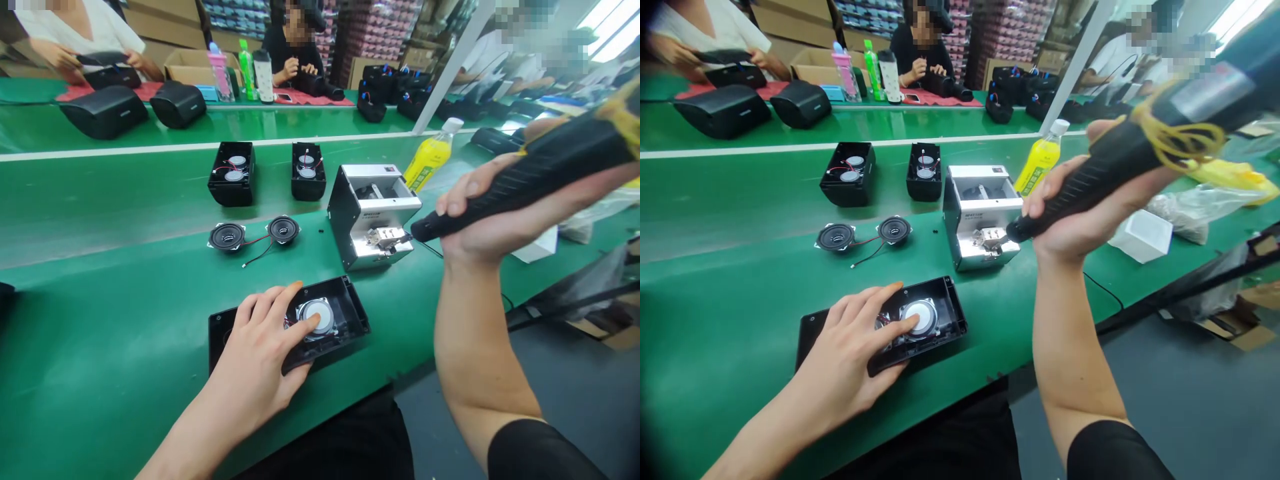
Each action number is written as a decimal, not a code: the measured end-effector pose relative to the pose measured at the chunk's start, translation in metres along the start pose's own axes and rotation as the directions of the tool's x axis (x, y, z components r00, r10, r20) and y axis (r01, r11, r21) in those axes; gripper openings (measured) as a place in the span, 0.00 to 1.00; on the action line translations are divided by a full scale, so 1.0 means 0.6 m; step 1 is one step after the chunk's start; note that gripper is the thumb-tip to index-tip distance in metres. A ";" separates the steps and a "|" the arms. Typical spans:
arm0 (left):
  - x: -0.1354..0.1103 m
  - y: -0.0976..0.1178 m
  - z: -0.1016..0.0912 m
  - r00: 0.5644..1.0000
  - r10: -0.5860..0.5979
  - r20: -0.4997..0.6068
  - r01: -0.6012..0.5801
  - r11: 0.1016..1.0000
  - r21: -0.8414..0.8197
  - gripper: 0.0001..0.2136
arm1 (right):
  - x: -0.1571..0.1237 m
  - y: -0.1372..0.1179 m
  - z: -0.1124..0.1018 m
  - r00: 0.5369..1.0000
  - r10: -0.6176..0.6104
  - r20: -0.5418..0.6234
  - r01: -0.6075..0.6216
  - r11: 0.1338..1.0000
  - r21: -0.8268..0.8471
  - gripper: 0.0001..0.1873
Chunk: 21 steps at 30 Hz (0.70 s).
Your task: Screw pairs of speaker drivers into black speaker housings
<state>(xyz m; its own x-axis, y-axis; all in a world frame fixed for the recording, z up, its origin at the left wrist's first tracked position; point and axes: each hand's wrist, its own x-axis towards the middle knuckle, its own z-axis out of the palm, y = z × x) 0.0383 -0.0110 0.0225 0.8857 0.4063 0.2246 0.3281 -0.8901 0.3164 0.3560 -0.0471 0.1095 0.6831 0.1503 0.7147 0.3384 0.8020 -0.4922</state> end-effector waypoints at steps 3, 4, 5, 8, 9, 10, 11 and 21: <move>-0.001 -0.001 0.001 1.000 0.007 -0.008 -0.007 1.000 0.002 0.19 | 0.002 0.019 0.004 0.997 0.054 0.047 -0.051 0.997 -0.053 0.32; -0.001 -0.001 0.001 1.000 0.013 -0.014 -0.013 1.000 0.004 0.19 | 0.001 0.021 0.005 0.995 0.078 0.064 -0.073 0.995 -0.069 0.32; -0.001 -0.001 0.001 1.000 0.017 -0.020 -0.017 1.000 0.007 0.19 | 0.000 0.021 0.005 0.992 0.098 0.077 -0.092 0.992 -0.082 0.33; -0.001 -0.001 0.001 0.999 0.023 -0.026 -0.023 1.000 0.012 0.20 | -0.004 0.021 0.005 0.988 0.129 0.091 -0.119 0.987 -0.104 0.33; -0.001 -0.001 0.001 0.999 0.022 -0.026 -0.022 1.000 0.012 0.20 | -0.005 0.021 0.004 0.987 0.134 0.093 -0.124 0.986 -0.109 0.34; -0.001 -0.001 0.001 0.999 0.020 -0.026 -0.020 1.000 0.011 0.20 | -0.006 0.022 0.004 0.985 0.142 0.095 -0.131 0.985 -0.112 0.34; -0.001 -0.001 0.001 1.000 0.017 -0.026 -0.017 1.000 0.010 0.20 | -0.006 0.023 0.003 0.985 0.147 0.096 -0.135 0.984 -0.114 0.35; -0.001 0.003 -0.004 1.000 0.016 -0.006 -0.016 1.000 0.005 0.20 | -0.010 -0.004 -0.013 0.949 0.241 0.205 -0.222 0.969 -0.113 0.38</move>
<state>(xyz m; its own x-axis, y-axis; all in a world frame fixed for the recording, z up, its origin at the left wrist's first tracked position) 0.0374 -0.0123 0.0252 0.8888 0.3935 0.2351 0.3156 -0.8973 0.3085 0.3560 -0.0543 0.1023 0.5970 0.4542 0.6613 0.2496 0.6782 -0.6912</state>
